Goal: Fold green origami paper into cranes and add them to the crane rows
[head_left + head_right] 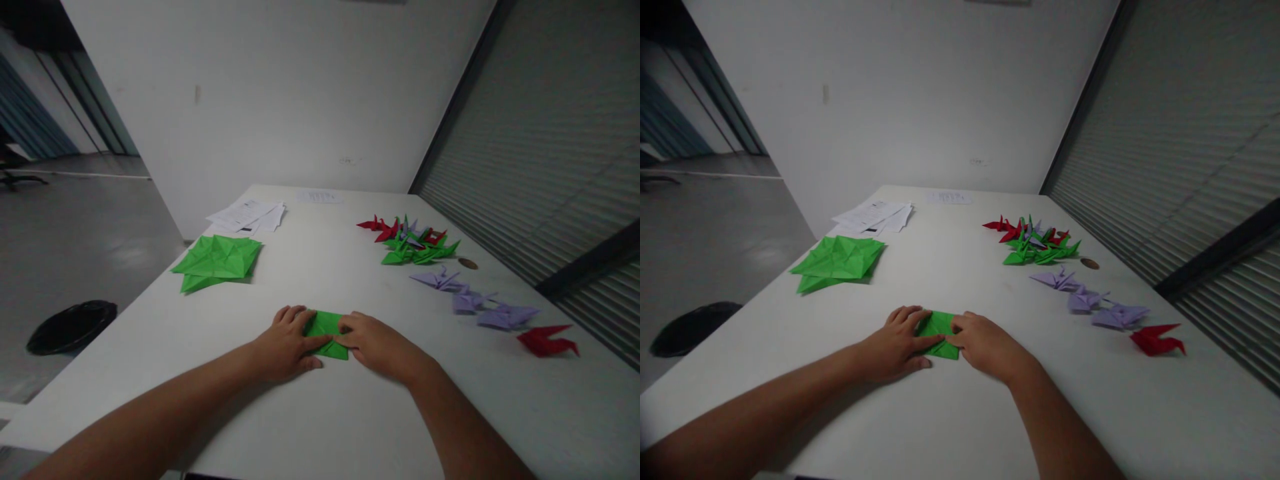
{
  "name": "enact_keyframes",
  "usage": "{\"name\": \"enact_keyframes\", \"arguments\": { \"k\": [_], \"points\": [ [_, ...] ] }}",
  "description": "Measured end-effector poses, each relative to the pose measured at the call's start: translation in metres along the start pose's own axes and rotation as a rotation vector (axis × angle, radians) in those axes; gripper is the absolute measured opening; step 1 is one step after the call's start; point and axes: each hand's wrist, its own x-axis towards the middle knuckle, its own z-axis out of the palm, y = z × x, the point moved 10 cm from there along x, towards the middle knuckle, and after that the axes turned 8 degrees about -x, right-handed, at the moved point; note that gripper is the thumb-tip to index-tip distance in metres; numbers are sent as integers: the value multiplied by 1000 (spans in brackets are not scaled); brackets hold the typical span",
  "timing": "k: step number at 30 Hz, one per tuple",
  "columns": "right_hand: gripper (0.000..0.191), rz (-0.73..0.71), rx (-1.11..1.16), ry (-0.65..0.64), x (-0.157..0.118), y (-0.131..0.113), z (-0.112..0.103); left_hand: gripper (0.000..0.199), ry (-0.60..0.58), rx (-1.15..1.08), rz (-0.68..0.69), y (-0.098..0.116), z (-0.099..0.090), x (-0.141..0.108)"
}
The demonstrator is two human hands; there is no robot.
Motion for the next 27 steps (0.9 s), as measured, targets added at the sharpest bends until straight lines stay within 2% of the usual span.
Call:
{"name": "enact_keyframes", "arguments": {
  "k": [9,14,21,27],
  "points": [
    [32,1,23,-6,-4,9,1,58,-9,9,-8,-1,3,0],
    [31,0,67,23,-3,12,2,54,-13,5,31,1,6,1],
    [38,14,165,160,-4,16,-4,45,-3,-37,92,7,2,-1],
    [45,-33,253,157,-5,7,-7,57,23,-27,52,5,-1,2]
  ]
}}
